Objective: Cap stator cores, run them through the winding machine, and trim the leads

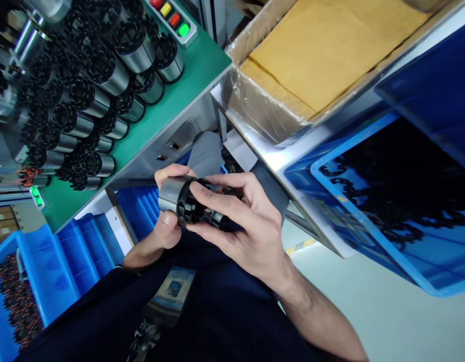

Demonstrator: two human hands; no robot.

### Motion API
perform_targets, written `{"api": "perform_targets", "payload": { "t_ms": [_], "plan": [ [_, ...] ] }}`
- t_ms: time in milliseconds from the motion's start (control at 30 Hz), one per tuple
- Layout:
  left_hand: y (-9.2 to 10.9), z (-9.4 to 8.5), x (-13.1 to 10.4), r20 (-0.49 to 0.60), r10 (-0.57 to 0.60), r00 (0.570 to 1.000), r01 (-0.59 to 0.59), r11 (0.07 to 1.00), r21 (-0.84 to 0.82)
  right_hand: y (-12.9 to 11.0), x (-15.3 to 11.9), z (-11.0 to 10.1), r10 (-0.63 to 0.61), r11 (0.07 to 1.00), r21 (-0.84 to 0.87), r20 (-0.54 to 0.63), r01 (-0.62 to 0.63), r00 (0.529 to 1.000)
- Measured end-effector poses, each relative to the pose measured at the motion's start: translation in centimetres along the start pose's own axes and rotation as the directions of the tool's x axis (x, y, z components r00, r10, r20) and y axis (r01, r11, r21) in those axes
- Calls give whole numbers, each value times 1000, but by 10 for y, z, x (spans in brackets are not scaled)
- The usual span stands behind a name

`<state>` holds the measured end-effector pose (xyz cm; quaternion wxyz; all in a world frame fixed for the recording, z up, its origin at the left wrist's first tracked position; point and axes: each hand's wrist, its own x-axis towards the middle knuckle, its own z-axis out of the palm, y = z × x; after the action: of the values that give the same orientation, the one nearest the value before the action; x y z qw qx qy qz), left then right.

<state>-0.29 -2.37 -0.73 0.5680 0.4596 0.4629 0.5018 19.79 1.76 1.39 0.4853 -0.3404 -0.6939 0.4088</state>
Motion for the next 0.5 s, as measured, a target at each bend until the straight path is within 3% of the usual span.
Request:
{"api": "perform_targets", "payload": {
  "t_ms": [100, 233, 333, 433, 500],
  "plan": [
    [5, -2, 2, 68, 78, 995, -81, 996, 40, 0, -1, 2, 29, 1000, 0, -23, -29, 999],
    [15, 2, -1, 94, -41, 995, 38, 999, 36, 4, -1, 2, 23, 999, -48, -26, -24, 999],
    [16, 10, 2, -24, -122, 992, 120, 989, -89, 3, 0, -7, 118, 993, -34, 38, -117, 992],
    [16, 22, 14, -237, -132, 962, 63, 958, -281, -6, -1, -15, 292, 956, 3, -127, -294, 948],
    [19, 32, 24, -383, -121, 916, -9, 948, -319, -13, -1, -14, 351, 913, -161, -153, -373, 924]
  ]
}}
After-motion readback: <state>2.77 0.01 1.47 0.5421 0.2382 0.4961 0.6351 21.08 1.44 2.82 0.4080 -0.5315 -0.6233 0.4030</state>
